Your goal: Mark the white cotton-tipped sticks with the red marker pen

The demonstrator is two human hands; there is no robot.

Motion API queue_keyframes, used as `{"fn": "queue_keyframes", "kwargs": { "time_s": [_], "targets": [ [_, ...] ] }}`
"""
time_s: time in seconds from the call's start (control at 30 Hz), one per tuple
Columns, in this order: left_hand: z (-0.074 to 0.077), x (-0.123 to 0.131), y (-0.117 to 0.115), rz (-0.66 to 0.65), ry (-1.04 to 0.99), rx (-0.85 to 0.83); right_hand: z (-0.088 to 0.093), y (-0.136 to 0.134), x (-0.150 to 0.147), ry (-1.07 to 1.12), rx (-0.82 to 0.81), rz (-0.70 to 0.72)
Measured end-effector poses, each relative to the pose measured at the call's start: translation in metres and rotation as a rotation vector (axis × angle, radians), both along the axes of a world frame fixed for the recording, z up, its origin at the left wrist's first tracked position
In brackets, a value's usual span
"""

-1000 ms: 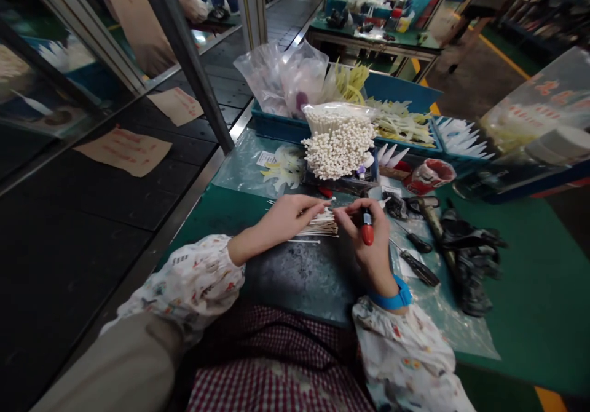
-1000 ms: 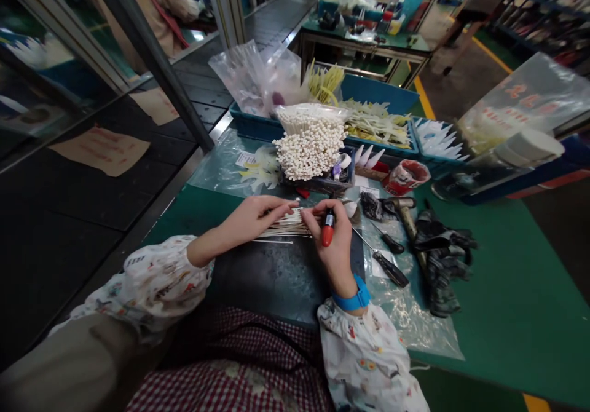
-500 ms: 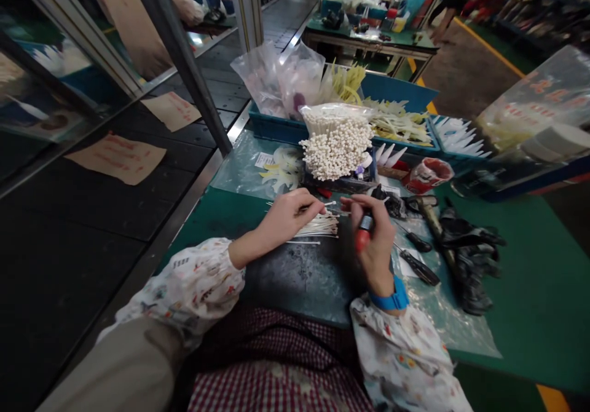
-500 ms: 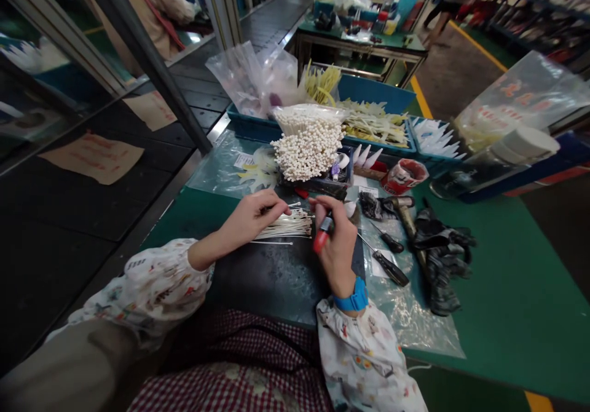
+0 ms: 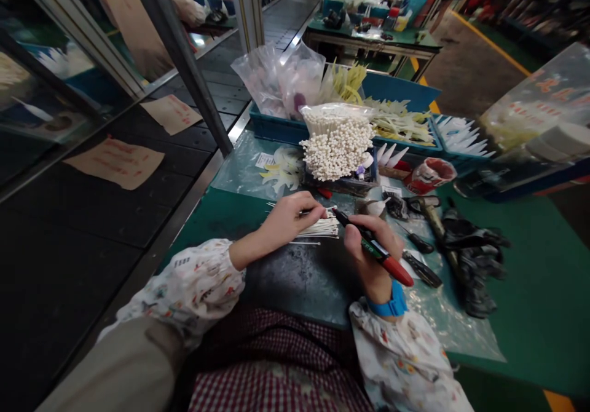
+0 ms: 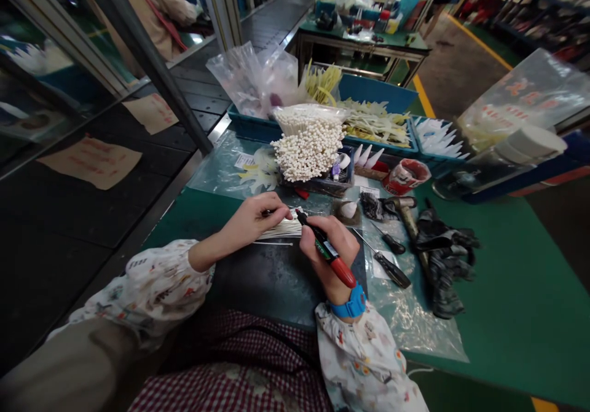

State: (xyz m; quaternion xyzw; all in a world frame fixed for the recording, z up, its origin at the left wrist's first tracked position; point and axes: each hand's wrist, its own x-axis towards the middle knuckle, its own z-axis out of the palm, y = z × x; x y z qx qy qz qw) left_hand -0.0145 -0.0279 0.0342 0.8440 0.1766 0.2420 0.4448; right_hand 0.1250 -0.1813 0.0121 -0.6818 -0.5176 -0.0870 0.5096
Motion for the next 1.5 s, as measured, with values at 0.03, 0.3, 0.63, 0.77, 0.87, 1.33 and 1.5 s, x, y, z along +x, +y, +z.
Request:
{"fn": "queue_keyframes", "kwargs": {
  "time_s": [0.03, 0.3, 0.63, 0.77, 0.87, 1.33, 1.5],
  "targets": [
    [0.000, 0.000, 0.000, -0.002, -0.002, 0.005, 0.000, 0.001, 0.000, -0.011, -0.002, 0.004],
    [-0.010, 0.003, 0.002, 0.021, 0.192, 0.235, -0.001, 0.001, 0.005, -0.052, 0.147, -0.044],
    [-0.024, 0.009, -0.007, 0.054, 0.432, 0.581, -0.006, 0.001, 0.011, -0.059, 0.143, -0.079],
    [-0.017, 0.009, 0.019, 0.175, 0.392, 0.460, -0.012, 0.005, 0.015, -0.086, 0.209, -0.116],
    [-0.015, 0.015, 0.055, 0.294, 0.248, 0.162, -0.013, 0.006, 0.015, -0.081, 0.245, -0.103],
    [-0.050, 0.088, 0.127, 0.236, -0.327, -0.462, -0.016, 0.003, 0.016, -0.081, 0.202, -0.065],
    [-0.051, 0.086, 0.127, 0.291, -0.391, -0.471, -0.021, 0.004, 0.020, -0.081, 0.218, -0.068]
  ]
}}
